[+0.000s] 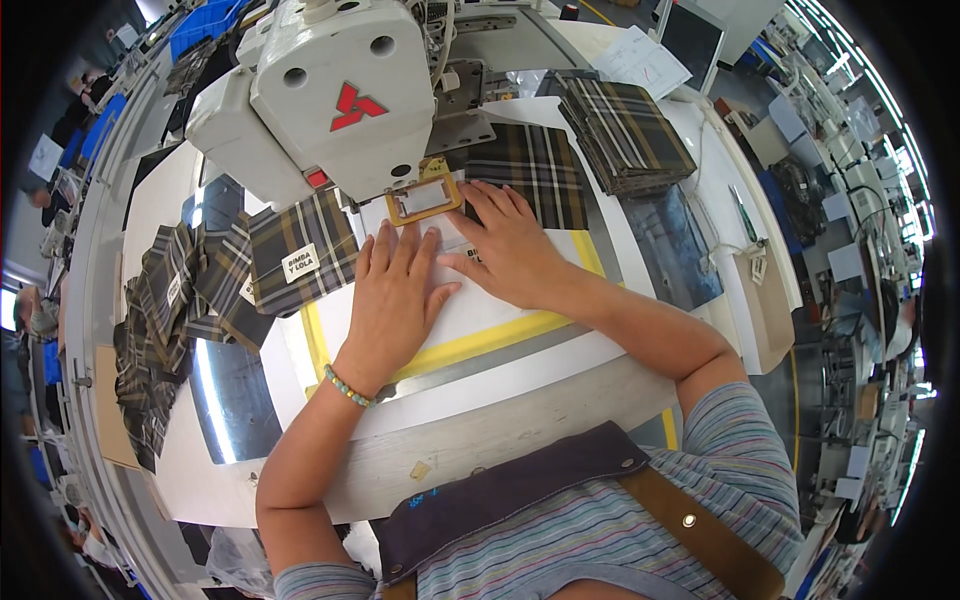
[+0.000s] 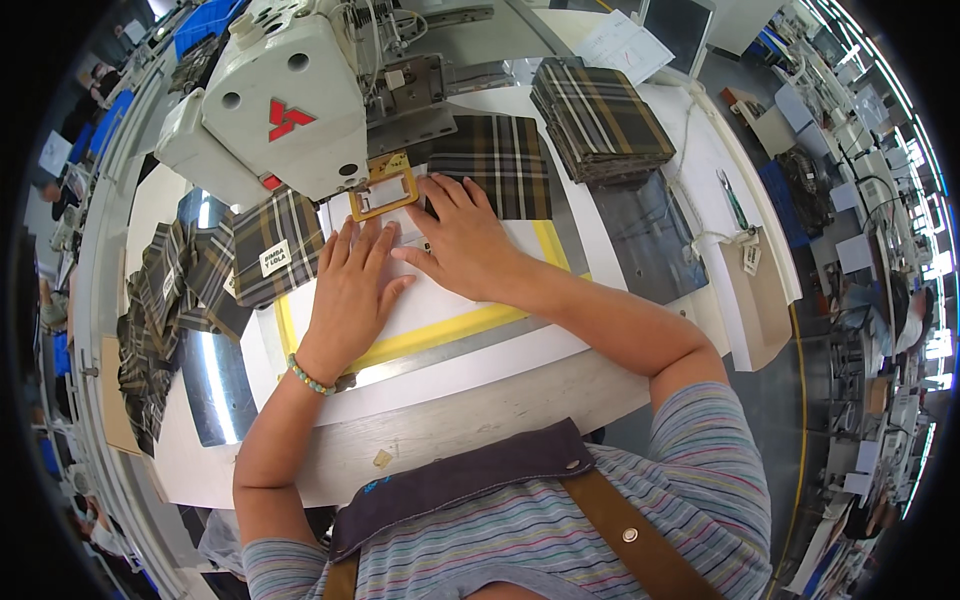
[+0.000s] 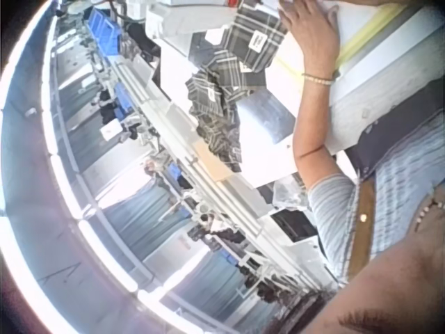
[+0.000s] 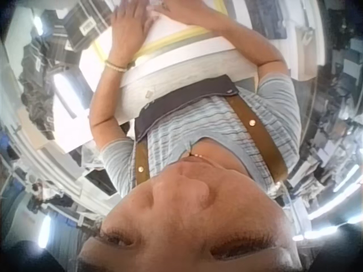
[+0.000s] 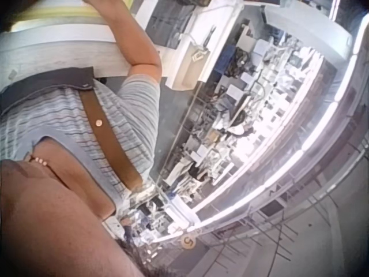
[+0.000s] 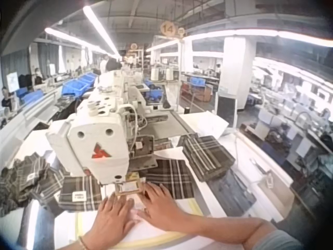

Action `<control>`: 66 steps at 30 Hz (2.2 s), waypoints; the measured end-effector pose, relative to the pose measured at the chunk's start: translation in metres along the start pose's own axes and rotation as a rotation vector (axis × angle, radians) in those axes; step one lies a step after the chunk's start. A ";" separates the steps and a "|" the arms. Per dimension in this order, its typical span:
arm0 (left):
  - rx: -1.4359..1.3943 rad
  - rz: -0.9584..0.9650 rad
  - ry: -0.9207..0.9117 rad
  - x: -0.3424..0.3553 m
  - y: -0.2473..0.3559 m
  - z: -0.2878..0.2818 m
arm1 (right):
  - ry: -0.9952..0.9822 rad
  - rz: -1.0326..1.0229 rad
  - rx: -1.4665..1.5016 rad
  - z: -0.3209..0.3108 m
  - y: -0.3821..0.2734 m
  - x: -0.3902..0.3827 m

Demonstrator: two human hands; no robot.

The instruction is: The person uses a sewing machine to attach small rectangular brand labels to plaid fabric pieces. They repeatedly pick up a fabric piece, place a label on it, and guide it under the sewing machine needle to stitch the label in place before moving the finished piece to a stack.

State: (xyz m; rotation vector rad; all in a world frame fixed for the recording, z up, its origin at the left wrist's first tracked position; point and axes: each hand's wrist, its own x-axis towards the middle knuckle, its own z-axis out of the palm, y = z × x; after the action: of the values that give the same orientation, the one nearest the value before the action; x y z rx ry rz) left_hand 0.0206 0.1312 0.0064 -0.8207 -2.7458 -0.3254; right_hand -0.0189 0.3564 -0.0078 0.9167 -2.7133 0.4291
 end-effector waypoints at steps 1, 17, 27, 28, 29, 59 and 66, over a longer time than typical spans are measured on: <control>0.001 0.000 0.001 0.000 0.000 -0.001 | 0.000 0.005 0.002 0.000 0.001 -0.001; 0.009 0.021 0.034 0.007 -0.005 0.009 | 0.018 -0.018 0.017 0.000 -0.004 0.000; -0.036 0.014 -0.012 0.011 -0.009 0.011 | 0.000 -0.030 0.021 -0.002 -0.001 0.001; -0.053 0.014 -0.021 0.012 -0.009 0.009 | -0.006 -0.036 0.014 -0.002 0.001 0.001; -0.069 0.013 -0.030 0.013 -0.010 0.008 | -0.012 -0.042 0.007 -0.003 0.002 0.000; 0.120 0.293 0.198 -0.013 -0.038 -0.018 | 0.185 -0.505 -0.300 -0.046 0.047 0.012; 0.242 0.387 0.251 0.023 -0.018 -0.004 | 0.261 -0.394 -0.190 -0.035 0.034 0.010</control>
State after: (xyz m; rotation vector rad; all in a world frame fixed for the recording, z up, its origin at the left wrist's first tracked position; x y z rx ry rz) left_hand -0.0071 0.1269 0.0143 -1.1282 -2.2759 -0.0149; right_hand -0.0426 0.3891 0.0213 1.2090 -2.2247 0.1903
